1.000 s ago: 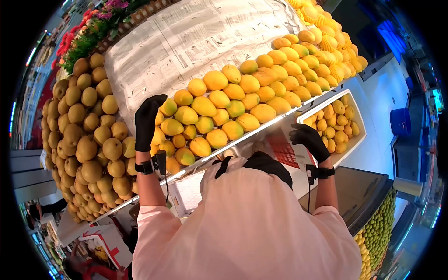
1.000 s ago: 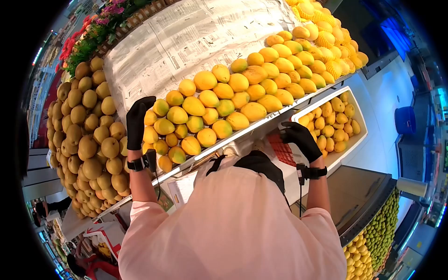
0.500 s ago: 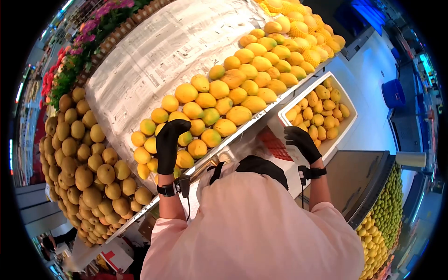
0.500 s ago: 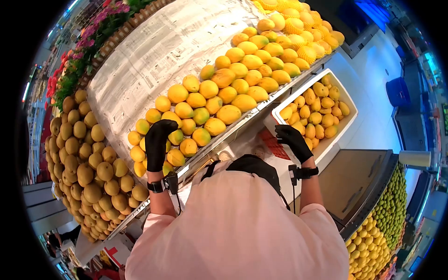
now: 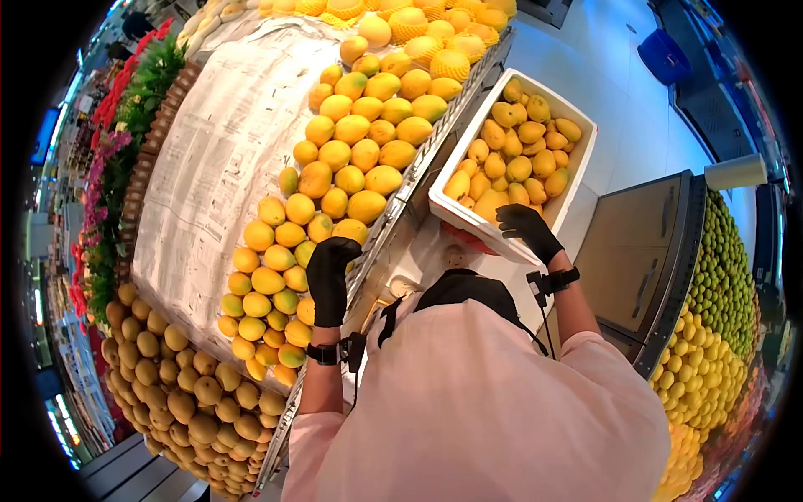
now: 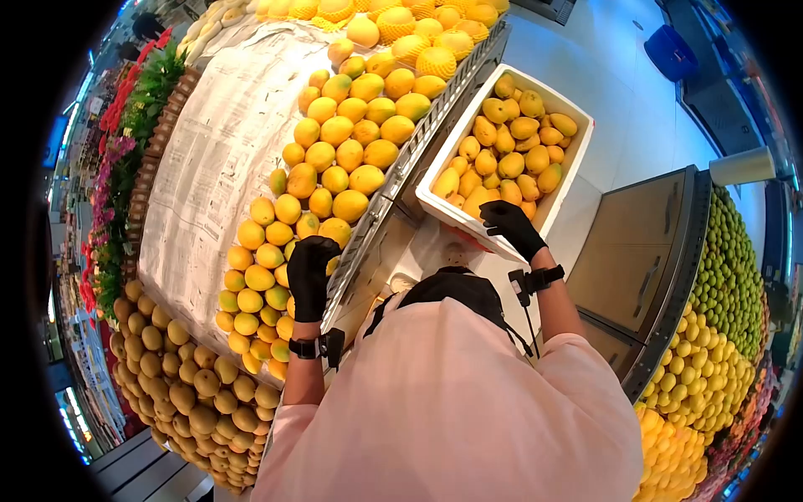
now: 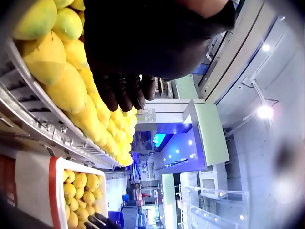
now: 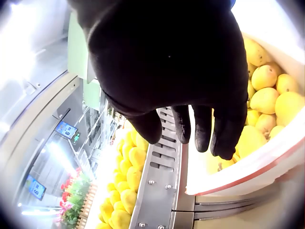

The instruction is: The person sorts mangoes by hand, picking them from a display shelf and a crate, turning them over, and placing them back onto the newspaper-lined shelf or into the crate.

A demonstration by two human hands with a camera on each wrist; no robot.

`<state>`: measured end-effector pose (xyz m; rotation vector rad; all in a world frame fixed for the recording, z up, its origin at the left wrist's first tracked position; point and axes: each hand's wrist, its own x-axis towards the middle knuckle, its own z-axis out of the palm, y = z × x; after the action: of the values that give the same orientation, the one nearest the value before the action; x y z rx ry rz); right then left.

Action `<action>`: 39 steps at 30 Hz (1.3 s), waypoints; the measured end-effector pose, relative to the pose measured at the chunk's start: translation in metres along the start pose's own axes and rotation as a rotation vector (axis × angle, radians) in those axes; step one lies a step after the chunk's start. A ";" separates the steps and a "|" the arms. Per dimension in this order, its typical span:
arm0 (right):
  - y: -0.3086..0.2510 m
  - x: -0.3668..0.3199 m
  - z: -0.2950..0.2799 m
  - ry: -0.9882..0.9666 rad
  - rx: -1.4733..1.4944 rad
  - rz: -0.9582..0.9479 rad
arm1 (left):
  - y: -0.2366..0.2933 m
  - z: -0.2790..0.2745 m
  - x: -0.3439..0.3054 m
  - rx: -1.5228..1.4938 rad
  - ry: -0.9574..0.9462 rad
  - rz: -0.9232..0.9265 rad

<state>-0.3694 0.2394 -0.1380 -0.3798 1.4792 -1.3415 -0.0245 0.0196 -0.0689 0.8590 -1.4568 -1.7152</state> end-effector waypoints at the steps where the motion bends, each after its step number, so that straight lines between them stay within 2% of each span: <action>1: -0.001 -0.002 -0.005 0.023 0.049 0.030 | 0.000 0.010 0.003 0.047 -0.028 0.011; 5: 0.029 0.006 -0.041 0.091 0.059 0.001 | -0.003 0.044 0.012 0.118 -0.044 0.010; 6: 0.036 0.009 -0.047 0.072 -0.293 -0.305 | -0.002 0.050 0.012 0.193 -0.052 0.031; 7: 0.043 0.009 -0.055 0.143 -0.144 -0.204 | -0.003 0.055 0.012 0.269 -0.061 0.051; 8: 0.052 0.008 -0.061 0.213 0.006 -0.102 | -0.010 0.060 0.012 0.206 -0.037 0.085; 9: 0.054 0.007 -0.061 0.281 0.157 0.001 | -0.015 0.063 0.012 0.346 -0.052 0.136; 11: 0.061 0.010 -0.065 0.339 0.157 0.035 | -0.023 0.066 0.012 0.623 -0.085 0.240; 12: 0.062 0.011 -0.068 0.360 0.151 0.065 | -0.021 0.076 0.010 0.652 -0.063 0.238; 14: 0.070 0.014 -0.074 0.398 0.165 0.099 | -0.023 0.081 0.009 0.531 -0.074 0.137; 16: 0.079 0.015 -0.083 0.363 0.171 0.025 | -0.020 0.095 0.006 0.185 -0.009 -0.078; 19: 0.083 0.018 -0.091 0.327 0.173 -0.006 | -0.024 0.099 0.006 0.019 -0.004 -0.211; 24: 0.080 0.047 -0.104 0.326 -0.021 0.034 | -0.023 0.116 0.005 -0.132 0.013 -0.237; 27: 0.066 0.066 -0.112 0.311 -0.017 0.037 | -0.024 0.120 0.005 -0.132 0.049 -0.250; 28: 0.060 0.071 -0.115 0.287 -0.086 -0.014 | -0.024 0.120 0.003 -0.122 0.065 -0.255; 31: 0.061 0.115 -0.123 0.392 -0.298 -0.163 | -0.019 0.126 -0.001 -0.026 0.123 -0.296; 32: 0.056 0.124 -0.123 0.389 -0.272 -0.081 | -0.020 0.123 -0.003 -0.067 0.112 -0.292; 35: 0.032 0.156 -0.121 0.456 -0.573 -0.244 | -0.022 0.116 -0.008 -0.150 0.093 -0.274; 39: 0.024 0.213 -0.123 0.512 -0.655 -0.339 | -0.013 0.120 -0.017 -0.133 0.152 -0.225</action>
<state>-0.5462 0.1443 -0.2823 -0.7695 2.3735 -1.2301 -0.1183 0.0972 -0.0646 1.0882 -1.1681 -1.8424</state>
